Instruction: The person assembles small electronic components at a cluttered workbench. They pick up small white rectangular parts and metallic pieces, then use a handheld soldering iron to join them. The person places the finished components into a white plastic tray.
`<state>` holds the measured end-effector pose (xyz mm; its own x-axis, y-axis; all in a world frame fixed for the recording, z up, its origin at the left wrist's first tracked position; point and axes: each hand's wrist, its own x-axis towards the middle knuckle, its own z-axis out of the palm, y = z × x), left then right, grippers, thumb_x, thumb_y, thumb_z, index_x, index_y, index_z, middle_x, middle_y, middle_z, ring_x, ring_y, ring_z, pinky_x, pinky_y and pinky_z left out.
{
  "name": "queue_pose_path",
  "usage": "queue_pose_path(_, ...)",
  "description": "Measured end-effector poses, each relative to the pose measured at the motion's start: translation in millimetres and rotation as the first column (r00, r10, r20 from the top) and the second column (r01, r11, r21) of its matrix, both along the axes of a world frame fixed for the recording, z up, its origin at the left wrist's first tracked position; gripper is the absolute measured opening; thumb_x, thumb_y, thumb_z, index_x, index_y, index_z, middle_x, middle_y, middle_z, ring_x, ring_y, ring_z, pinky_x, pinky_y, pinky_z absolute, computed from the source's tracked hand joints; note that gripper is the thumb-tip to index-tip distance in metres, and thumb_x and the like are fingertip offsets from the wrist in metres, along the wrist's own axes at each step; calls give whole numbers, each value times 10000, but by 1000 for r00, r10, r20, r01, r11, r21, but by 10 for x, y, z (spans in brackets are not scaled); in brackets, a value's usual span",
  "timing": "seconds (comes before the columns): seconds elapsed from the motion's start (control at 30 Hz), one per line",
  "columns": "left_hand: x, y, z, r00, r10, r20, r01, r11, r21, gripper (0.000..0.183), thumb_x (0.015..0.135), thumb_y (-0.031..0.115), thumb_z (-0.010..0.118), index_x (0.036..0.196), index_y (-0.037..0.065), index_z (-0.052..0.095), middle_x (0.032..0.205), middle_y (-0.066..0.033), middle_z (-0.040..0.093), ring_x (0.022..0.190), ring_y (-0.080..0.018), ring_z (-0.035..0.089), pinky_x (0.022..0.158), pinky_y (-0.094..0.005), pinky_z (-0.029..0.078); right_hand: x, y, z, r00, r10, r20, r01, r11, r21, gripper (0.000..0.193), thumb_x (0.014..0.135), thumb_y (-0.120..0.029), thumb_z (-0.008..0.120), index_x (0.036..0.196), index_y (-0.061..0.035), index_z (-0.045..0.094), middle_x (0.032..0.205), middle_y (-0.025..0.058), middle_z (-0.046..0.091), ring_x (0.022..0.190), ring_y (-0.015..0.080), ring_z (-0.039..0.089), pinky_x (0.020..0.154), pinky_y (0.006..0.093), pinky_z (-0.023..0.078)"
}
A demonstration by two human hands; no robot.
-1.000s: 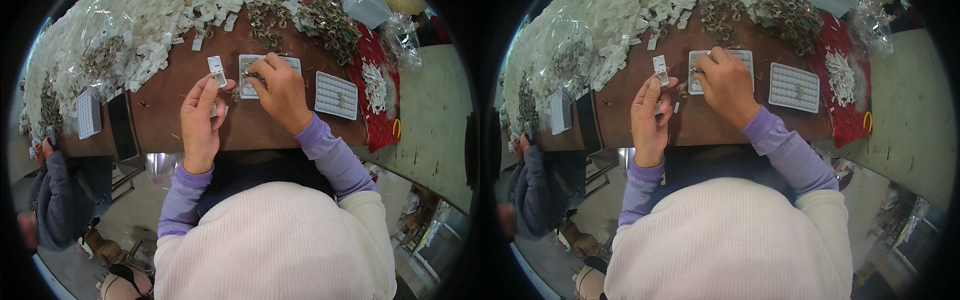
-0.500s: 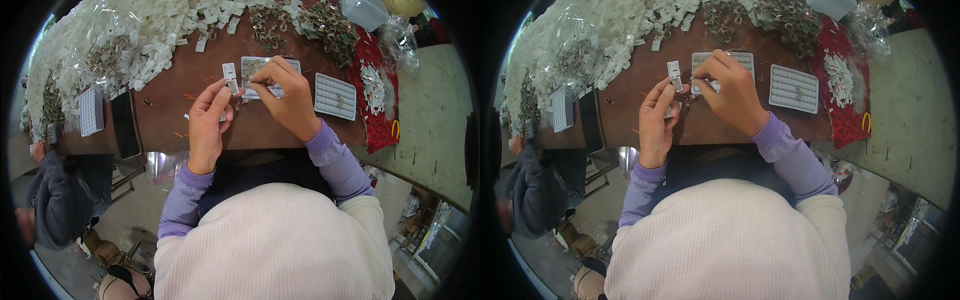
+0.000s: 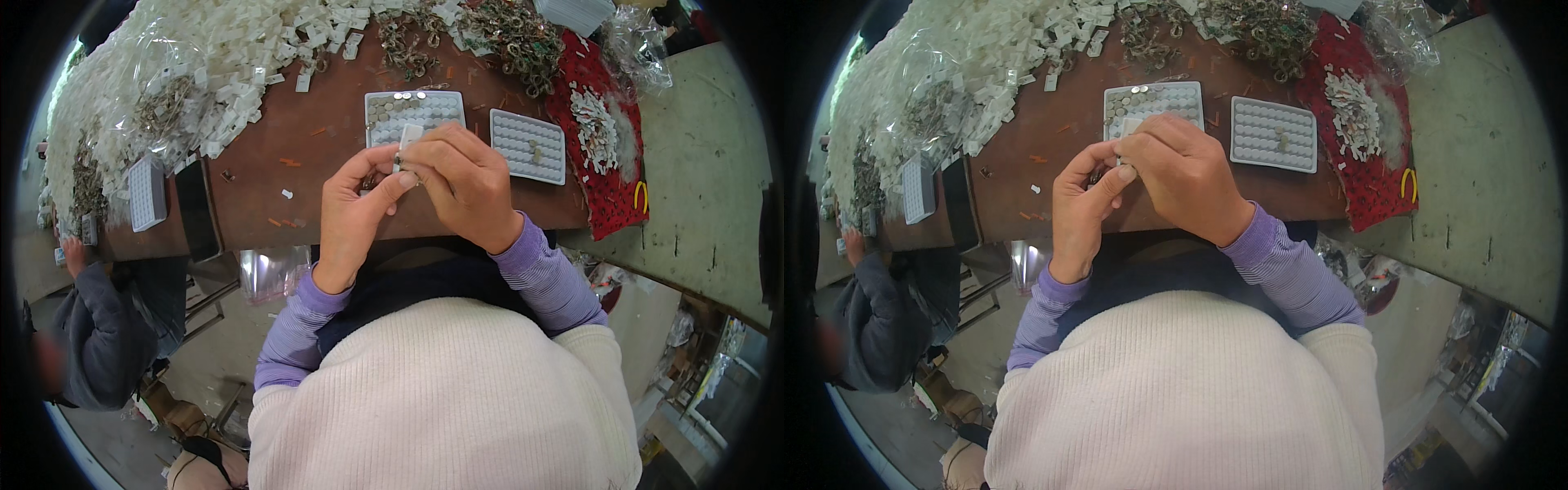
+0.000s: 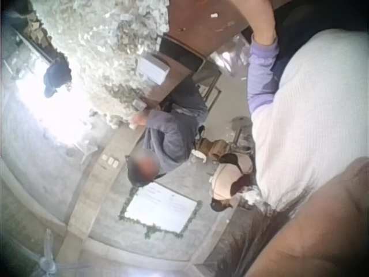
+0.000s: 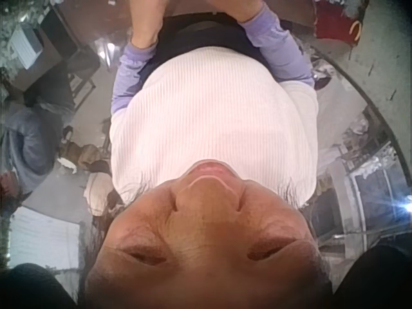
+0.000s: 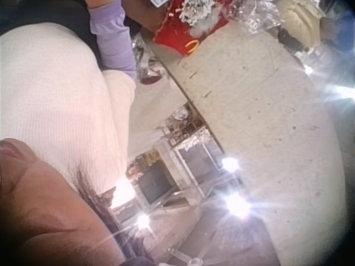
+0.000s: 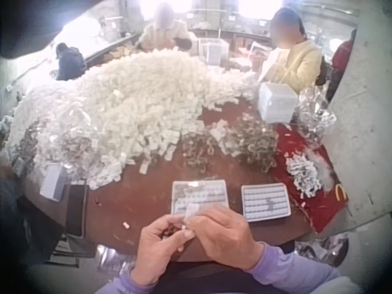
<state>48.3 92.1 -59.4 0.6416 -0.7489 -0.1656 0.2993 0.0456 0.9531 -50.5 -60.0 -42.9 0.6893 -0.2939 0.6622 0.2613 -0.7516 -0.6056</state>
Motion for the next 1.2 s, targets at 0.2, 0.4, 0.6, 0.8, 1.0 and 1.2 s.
queue_pose_path(0.2, 259, 69, -123, 990, 69, -119, -71, 997, -11, 252, 1083, 147, 656, 1279, -5, 700, 1076, -79, 793, 637, -5, 480, 512, -167, 304, 34, -106, -87, 997, 72, -30, -64, 971, 232, 229, 913, 97, 751, 1108, -24, 755, 986, 114, 720, 874, 252, 712, 768, 345, 573)
queue_pose_path(0.4, 312, 7, -189, 983, 7, -185, -17, 998, -52, 234, 1082, 162, 664, 1252, 6, 703, 999, -79, 772, 611, -14, 468, 505, -182, 280, -605, -610, -45, 924, -354, -142, 365, 929, 63, 160, 905, 48, 764, 1046, -28, 748, 957, 111, 688, 857, 258, 702, 749, 353, 554)
queue_pose_path(0.6, 72, -226, -115, 965, -189, -180, 184, 982, -45, 254, 1080, 146, 662, 1290, 8, 691, 1023, -74, 774, 649, -2, 460, 540, -180, 299, -1194, -859, -183, 807, -521, -277, 557, 828, 66, 146, 902, 50, 768, 1030, -19, 764, 950, 97, 684, 880, 247, 702, 785, 343, 552)
queue_pose_path(0.8, -214, -497, 0, 931, -314, -186, 325, 945, 30, 284, 1053, 144, 686, 1314, 33, 693, 1074, -30, 765, 709, 2, 479, 579, -169, 324, -1188, -864, -499, 821, -534, -205, 479, 837, -264, 136, 869, 4, 766, 991, -37, 724, 939, 109, 626, 907, 336, 655, 776, 456, 529)
queue_pose_path(1.0, -406, -736, -15, 931, -354, -86, 357, 934, 26, 292, 1014, 145, 773, 1281, 41, 714, 1065, -4, 755, 787, -14, 561, 639, -186, 414, -1177, -584, -286, 910, -402, -104, 414, 895, 163, 198, 855, 54, 782, 1003, -37, 689, 944, 118, 661, 870, 310, 680, 738, 396, 546)
queue_pose_path(1.2, -531, -750, 35, 909, -415, -34, 415, 910, 15, 295, 996, 143, 804, 1262, 46, 725, 1015, 33, 727, 823, -17, 602, 647, -182, 446, -1057, -361, -177, 950, -313, 12, 301, 924, 237, 233, 844, 91, 801, 1012, -29, 694, 926, 118, 682, 826, 293, 698, 709, 372, 562)
